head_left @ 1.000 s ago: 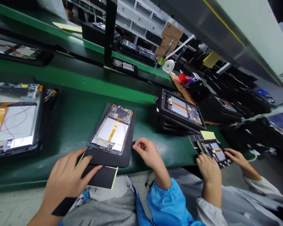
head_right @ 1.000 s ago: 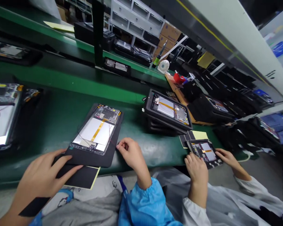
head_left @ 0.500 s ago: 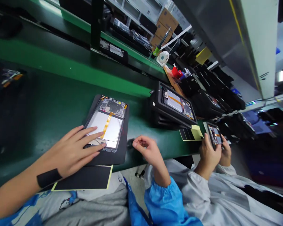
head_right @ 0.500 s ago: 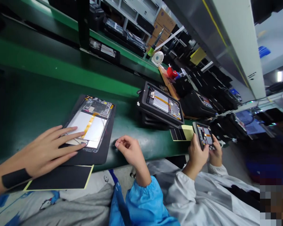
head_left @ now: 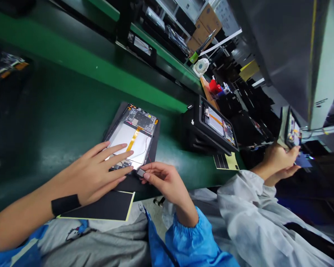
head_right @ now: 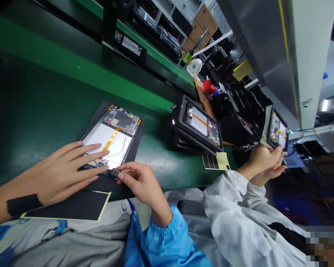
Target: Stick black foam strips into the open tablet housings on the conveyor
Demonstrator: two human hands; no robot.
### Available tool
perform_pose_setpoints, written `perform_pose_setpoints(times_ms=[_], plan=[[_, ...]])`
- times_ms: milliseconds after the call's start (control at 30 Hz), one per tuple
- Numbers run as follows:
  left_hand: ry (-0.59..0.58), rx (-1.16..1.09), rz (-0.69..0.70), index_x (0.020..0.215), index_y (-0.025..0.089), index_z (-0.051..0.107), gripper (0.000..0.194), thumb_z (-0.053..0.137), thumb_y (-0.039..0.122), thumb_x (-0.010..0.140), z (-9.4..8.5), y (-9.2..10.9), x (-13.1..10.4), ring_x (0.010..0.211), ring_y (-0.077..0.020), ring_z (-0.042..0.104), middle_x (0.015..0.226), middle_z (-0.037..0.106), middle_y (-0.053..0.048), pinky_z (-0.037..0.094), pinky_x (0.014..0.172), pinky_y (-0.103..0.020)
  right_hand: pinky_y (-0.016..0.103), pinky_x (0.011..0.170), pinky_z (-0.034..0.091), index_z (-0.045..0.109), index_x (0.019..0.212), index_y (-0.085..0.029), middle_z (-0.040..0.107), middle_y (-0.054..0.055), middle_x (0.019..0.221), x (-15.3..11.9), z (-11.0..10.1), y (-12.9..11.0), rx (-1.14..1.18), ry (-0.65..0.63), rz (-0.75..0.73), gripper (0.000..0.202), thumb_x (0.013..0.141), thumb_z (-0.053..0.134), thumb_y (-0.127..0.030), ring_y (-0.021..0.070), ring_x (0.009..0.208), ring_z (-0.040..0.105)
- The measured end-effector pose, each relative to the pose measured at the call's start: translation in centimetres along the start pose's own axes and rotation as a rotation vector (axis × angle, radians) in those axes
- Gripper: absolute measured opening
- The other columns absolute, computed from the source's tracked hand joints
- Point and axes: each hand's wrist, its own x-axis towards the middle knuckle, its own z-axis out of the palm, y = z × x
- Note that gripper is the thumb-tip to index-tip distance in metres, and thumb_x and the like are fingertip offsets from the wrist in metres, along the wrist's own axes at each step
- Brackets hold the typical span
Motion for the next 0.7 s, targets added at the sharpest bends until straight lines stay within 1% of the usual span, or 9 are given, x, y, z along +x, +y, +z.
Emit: perform_pose_setpoints(times_ms=[67, 133, 200, 267, 333, 400, 500, 600, 700], plan=[[0.036, -0.01, -0.009, 0.127, 0.037, 0.071, 0.034, 0.053, 0.026, 0.1, -0.2, -0.2, -0.1, 0.142, -0.03, 0.048, 0.146, 0.06, -0.001, 0.033, 0.123, -0.057, 0.026, 0.071, 0.049, 0.079, 0.097, -0.021, 0.074, 0.003, 0.086, -0.2, 0.2, 0.0, -0.173, 0.1, -0.083, 0.014, 0.09, 0.072, -0.031, 0.0153, 0.079, 0.067], [0.053, -0.041, -0.052, 0.125, 0.037, 0.072, 0.035, 0.05, 0.025, 0.101, -0.2, -0.1, -0.4, 0.142, -0.029, 0.047, 0.147, 0.059, 0.0, 0.032, 0.123, -0.056, 0.026, 0.068, 0.046, 0.08, 0.092, -0.022, 0.073, 0.004, 0.092, 0.0, 0.7, 0.1, -0.282, 0.177, -0.176, 0.01, 0.09, 0.072, -0.027, 0.016, 0.082, 0.063], [0.061, -0.07, -0.097, 0.124, 0.036, 0.074, 0.036, 0.047, 0.025, 0.102, 0.1, 0.1, -0.6, 0.142, -0.0283, 0.047, 0.147, 0.06, 0.001, 0.031, 0.124, -0.056, 0.026, 0.064, 0.044, 0.08, 0.091, -0.022, 0.07, 0.004, 0.092, 0.3, 1.4, 0.3, -0.305, 0.215, -0.231, 0.008, 0.089, 0.072, -0.025, 0.015, 0.077, 0.06], [0.073, -0.094, -0.145, 0.123, 0.035, 0.074, 0.037, 0.046, 0.025, 0.102, 0.3, 0.4, -0.8, 0.142, -0.0282, 0.047, 0.145, 0.061, 0.0, 0.03, 0.125, -0.057, 0.026, 0.063, 0.043, 0.078, 0.09, -0.022, 0.069, 0.003, 0.09, 0.6, 2.3, 0.5, -0.306, 0.247, -0.233, 0.007, 0.09, 0.071, -0.024, 0.0141, 0.073, 0.057], [0.091, -0.121, -0.181, 0.123, 0.035, 0.074, 0.037, 0.046, 0.025, 0.101, 0.5, 0.6, -0.9, 0.141, -0.0283, 0.048, 0.144, 0.062, 0.0, 0.029, 0.125, -0.057, 0.027, 0.07, 0.047, 0.076, 0.089, -0.021, 0.067, 0.003, 0.091, 0.7, 3.1, 0.5, -0.351, 0.289, -0.241, 0.006, 0.091, 0.07, -0.022, 0.0153, 0.078, 0.059], [0.094, -0.134, -0.203, 0.123, 0.036, 0.074, 0.036, 0.047, 0.025, 0.102, 0.5, 0.8, -0.9, 0.142, -0.0283, 0.049, 0.144, 0.062, 0.001, 0.029, 0.125, -0.057, 0.031, 0.083, 0.049, 0.074, 0.089, -0.021, 0.066, 0.004, 0.099, 0.6, 3.7, 0.5, -0.447, 0.336, -0.29, 0.006, 0.092, 0.068, -0.019, 0.0184, 0.093, 0.061], [0.083, -0.119, -0.19, 0.125, 0.035, 0.073, 0.036, 0.046, 0.025, 0.103, 0.4, 0.9, -0.8, 0.143, -0.0276, 0.047, 0.145, 0.061, 0.001, 0.028, 0.125, -0.055, 0.038, 0.099, 0.047, 0.07, 0.093, -0.022, 0.063, 0.007, 0.114, 0.4, 4.1, 0.5, -0.618, 0.371, -0.385, 0.008, 0.093, 0.066, -0.016, 0.0229, 0.113, 0.057], [0.072, -0.114, -0.201, 0.126, 0.035, 0.073, 0.037, 0.045, 0.026, 0.103, 0.5, 0.8, -0.9, 0.144, -0.0278, 0.046, 0.146, 0.061, 0.001, 0.028, 0.125, -0.055, 0.043, 0.107, 0.045, 0.064, 0.098, -0.022, 0.061, 0.008, 0.124, 0.5, 4.2, 0.5, -0.702, 0.382, -0.436, 0.008, 0.093, 0.065, -0.016, 0.0246, 0.123, 0.053], [0.072, -0.099, -0.184, 0.13, 0.035, 0.07, 0.039, 0.045, 0.024, 0.102, 0.6, 0.5, -1.0, 0.143, -0.028, 0.047, 0.145, 0.061, 0.0, 0.028, 0.125, -0.055, 0.048, 0.111, 0.044, 0.06, 0.106, -0.023, 0.061, 0.01, 0.126, 0.7, 4.3, 0.8, -0.739, 0.388, -0.484, 0.014, 0.094, 0.061, -0.017, 0.0258, 0.128, 0.05]])
